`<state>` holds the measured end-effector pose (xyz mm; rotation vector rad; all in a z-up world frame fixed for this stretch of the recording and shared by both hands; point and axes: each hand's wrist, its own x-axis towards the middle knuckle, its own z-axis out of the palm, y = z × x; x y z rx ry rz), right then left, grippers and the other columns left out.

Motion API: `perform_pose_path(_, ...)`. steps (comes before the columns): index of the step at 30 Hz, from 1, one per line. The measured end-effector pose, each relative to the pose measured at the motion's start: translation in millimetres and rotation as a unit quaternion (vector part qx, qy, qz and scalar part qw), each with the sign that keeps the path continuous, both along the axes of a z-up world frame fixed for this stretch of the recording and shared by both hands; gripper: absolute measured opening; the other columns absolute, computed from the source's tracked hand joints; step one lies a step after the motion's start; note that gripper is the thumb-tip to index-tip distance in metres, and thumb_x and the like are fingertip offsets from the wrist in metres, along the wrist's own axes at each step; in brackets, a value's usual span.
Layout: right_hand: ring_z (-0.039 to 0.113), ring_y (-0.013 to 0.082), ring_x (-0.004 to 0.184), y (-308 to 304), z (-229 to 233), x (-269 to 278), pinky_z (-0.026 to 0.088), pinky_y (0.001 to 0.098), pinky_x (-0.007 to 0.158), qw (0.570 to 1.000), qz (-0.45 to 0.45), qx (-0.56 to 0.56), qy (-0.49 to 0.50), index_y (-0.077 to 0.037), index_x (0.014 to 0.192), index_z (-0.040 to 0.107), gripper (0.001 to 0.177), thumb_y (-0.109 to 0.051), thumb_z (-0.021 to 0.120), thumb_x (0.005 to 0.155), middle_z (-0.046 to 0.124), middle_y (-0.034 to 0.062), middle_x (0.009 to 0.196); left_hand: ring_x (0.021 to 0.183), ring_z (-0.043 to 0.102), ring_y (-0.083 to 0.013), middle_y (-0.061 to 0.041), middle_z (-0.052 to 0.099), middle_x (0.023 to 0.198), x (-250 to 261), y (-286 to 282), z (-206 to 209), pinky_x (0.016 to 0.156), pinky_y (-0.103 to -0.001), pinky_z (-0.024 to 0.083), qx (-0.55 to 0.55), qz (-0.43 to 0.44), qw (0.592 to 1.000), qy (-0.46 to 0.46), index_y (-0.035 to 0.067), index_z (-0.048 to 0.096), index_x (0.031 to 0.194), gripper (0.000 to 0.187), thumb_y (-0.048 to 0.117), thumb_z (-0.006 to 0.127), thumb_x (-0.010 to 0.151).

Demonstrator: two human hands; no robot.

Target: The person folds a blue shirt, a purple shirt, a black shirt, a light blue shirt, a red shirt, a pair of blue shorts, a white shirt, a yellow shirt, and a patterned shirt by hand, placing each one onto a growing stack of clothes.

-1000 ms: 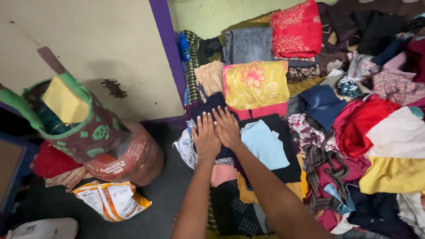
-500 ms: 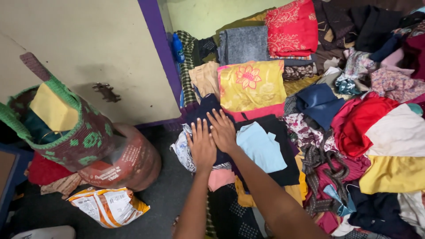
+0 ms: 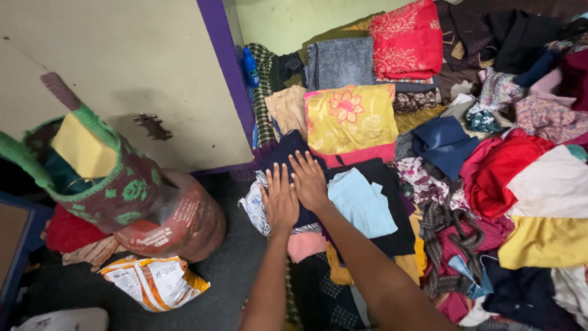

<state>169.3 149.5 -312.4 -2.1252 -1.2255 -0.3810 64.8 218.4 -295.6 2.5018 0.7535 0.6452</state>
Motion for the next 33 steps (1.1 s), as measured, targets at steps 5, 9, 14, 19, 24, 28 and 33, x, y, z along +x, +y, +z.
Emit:
perform_pose_path(5,0.033,0.034,0.151,0,16,-18,0.024,0.0491,0.123,0.992,-0.013,-0.104,-0.067,0.0,0.151,0.047,0.062,-0.024,0.055,0.094,0.043,0.0188,0.158,0.154,0.02,-0.0329,-0.012,0.027,0.167,-7,9,-18,0.121,-0.06,0.01,0.043,0.001,0.999,0.008,0.012,0.034,0.159,0.059,0.028,0.042,0.103)
perform_pose_path(9,0.034,0.0358,0.15,-32,69,-48,0.024,0.0484,0.124,0.992,0.0,-0.095,-0.078,0.003,0.145,0.05,0.054,-0.023,0.057,0.098,0.045,0.0222,0.155,0.154,0.024,-0.0325,-0.014,0.034,0.163,-17,-10,9,0.122,-0.064,0.008,0.075,0.026,0.997,-0.012,0.013,0.042,0.156,0.054,0.025,0.047,0.103)
perform_pose_path(14,0.037,0.0352,0.151,-110,101,-61,0.027,0.048,0.123,0.99,-0.026,-0.11,-0.087,0.002,0.145,0.053,0.059,-0.019,0.058,0.09,0.049,0.0204,0.155,0.156,0.024,-0.0341,-0.015,0.041,0.159,-41,-89,63,0.123,-0.063,0.008,0.062,0.002,0.996,-0.067,0.013,0.048,0.152,0.056,0.013,0.052,0.096)
perform_pose_path(19,0.037,0.0349,0.15,-187,96,-48,0.029,0.0496,0.124,0.983,-0.094,-0.123,-0.103,-0.003,0.148,0.053,0.055,-0.02,0.057,0.095,0.048,0.017,0.155,0.156,0.022,-0.035,-0.014,0.041,0.159,-24,-155,69,0.123,-0.062,0.009,0.067,-0.083,0.993,-0.057,0.013,0.047,0.153,0.06,0.012,0.053,0.093)
perform_pose_path(24,0.038,0.04,0.145,-236,68,-32,0.03,0.0559,0.112,0.974,-0.159,-0.147,-0.064,-0.018,0.153,0.043,0.064,-0.03,0.058,0.092,0.042,0.0191,0.156,0.155,0.019,-0.0364,-0.013,0.03,0.167,29,-185,1,0.12,-0.061,0.011,0.081,-0.161,0.984,0.002,0.008,0.037,0.156,0.06,0.024,0.051,0.1)
perform_pose_path(28,0.037,0.0401,0.148,-257,-3,-21,0.036,0.0557,0.106,0.978,-0.159,-0.12,0.068,-0.02,0.159,0.036,0.062,-0.028,0.051,0.1,0.039,0.0167,0.162,0.155,0.018,-0.0368,-0.012,0.026,0.168,25,-209,-10,0.119,-0.06,0.013,0.084,-0.179,0.98,0.02,0.005,0.033,0.157,0.065,0.029,0.05,0.1)
perform_pose_path(33,0.036,0.0396,0.148,-259,-36,-17,0.032,0.0577,0.113,0.974,-0.195,-0.076,0.088,-0.019,0.16,0.035,0.06,-0.031,0.045,0.102,0.034,0.0184,0.164,0.155,0.017,-0.0341,-0.01,0.023,0.168,30,-215,-12,0.121,-0.059,0.012,0.11,-0.157,0.981,0.041,0.007,0.03,0.159,0.067,0.035,0.049,0.101)
